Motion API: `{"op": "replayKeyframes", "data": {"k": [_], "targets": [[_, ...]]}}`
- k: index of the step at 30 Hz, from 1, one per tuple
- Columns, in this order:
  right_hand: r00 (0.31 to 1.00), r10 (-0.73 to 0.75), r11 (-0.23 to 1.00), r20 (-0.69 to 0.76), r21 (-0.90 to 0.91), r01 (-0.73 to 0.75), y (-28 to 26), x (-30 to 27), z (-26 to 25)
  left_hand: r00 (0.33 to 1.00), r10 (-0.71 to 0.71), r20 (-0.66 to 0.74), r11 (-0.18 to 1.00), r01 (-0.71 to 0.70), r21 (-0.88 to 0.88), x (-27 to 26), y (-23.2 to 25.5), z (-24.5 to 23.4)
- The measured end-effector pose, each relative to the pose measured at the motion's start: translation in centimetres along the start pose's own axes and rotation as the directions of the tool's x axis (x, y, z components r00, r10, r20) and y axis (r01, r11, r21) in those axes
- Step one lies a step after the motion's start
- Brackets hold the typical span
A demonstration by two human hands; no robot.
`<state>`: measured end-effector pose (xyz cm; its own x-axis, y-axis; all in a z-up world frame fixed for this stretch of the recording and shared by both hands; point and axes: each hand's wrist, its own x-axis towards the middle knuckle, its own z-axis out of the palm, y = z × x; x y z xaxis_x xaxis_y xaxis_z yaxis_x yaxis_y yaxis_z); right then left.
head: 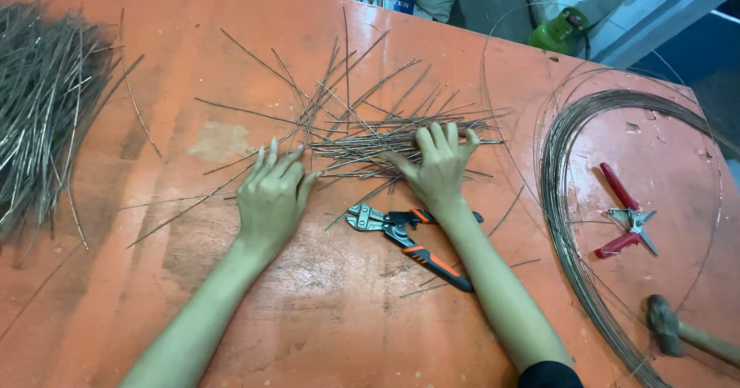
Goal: Cutting and organizing thin metal wires using pliers and a hammer on a workbench.
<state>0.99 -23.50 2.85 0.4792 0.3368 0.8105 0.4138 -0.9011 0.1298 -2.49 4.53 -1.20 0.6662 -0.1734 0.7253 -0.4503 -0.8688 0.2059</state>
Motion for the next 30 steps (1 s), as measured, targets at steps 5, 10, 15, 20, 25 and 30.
{"op": "replayKeyframes", "data": {"k": [5,10,15,20,25,30], "targets": [[0.994,0.108,0.993,0.029,-0.059,-0.106,-0.5,-0.7,0.8,0.996,-0.071,0.048,0.996,0.073,-0.042,-0.5,0.6,1.1],[0.967,0.186,0.982,0.176,-0.02,-0.186,-1.0,-0.9,1.6,0.994,-0.09,0.069,0.993,0.094,-0.068,0.4,1.5,-0.4],[0.923,0.227,0.961,0.312,0.084,-0.265,-1.8,-0.3,0.5,0.998,-0.035,0.045,0.995,0.038,-0.087,0.7,2.0,-1.3],[0.961,0.16,0.972,0.227,0.134,-0.194,-1.3,-0.1,0.1,0.997,-0.049,0.066,0.995,0.055,-0.089,0.4,1.8,-1.2],[0.964,0.129,0.964,0.234,0.201,-0.177,-0.2,-0.5,0.7,0.999,-0.034,0.042,0.999,0.035,-0.036,0.3,0.7,-0.6],[0.954,0.172,0.875,0.245,0.406,-0.262,0.7,-0.9,1.1,0.999,-0.019,0.038,0.999,0.021,-0.034,0.0,0.3,-0.3]]}}
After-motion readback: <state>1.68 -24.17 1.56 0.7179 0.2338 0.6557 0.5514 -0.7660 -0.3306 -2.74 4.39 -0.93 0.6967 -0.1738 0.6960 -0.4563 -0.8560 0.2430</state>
